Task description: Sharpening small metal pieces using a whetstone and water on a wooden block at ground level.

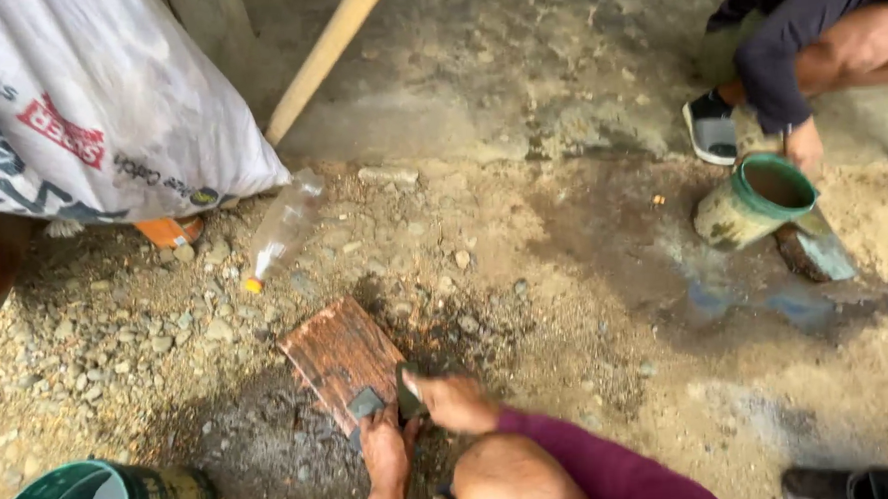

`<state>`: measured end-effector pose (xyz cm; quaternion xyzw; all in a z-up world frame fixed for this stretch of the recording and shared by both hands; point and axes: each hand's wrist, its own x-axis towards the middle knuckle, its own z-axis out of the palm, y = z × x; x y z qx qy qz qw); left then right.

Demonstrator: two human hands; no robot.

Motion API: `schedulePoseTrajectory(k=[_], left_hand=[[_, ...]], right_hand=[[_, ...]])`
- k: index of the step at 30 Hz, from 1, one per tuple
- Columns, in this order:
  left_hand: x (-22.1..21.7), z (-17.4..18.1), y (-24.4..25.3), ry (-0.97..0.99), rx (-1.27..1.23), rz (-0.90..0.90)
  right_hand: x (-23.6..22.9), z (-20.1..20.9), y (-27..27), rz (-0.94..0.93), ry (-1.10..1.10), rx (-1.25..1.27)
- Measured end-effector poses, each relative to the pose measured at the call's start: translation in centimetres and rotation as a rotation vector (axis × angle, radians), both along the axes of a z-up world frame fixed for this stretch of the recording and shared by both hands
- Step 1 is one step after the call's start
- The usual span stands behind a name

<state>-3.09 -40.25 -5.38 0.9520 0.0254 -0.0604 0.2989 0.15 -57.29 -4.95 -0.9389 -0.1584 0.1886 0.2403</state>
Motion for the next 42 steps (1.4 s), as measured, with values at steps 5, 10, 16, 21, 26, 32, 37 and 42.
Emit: schedulePoseTrajectory(k=[5,10,16,21,26,32,37,42], left_hand=[[0.2,-1.0,0.3,0.07,-0.015,0.032],[0.1,2.3,-0.1,0.153,0.024,0.017],[-0.3,-1.1,-0.4,0.067,-0.035,0.066],[-1.4,-2.6,-0.3,-0.115,-0.034,0.05],[-0.7,-1.7,-0.2,-0.11,-0.005,0.018],[-0.7,-1.0,-0.2,-0.091,-0.05,0.025],[-1.4,-1.4,-0.1,-0.093,-0.052,0.013],[-0.3,-1.4,-0.3,-0.084,-0.066,0.042]], right_hand=[[1.0,-2.3,0.7,-0.025,-0.111,0.102],[-1.5,-3.1,-2.0,0.077,-0.024,0.163],[1.6,0.2,0.1,-0.043,-0.021,-0.021],[-1.0,-2.2,-1.6,-0.1,-0.018,-0.098],[0.6,-0.2,-0.6,-0.082,-0.039,-0.059],[0.3,0.7,-1.6,0.01,0.134,-0.006],[1.5,-0.1,0.0,0.002,-0.176,0.008],[-0.3,0.0,-1.2,0.031,-0.14,-0.115]])
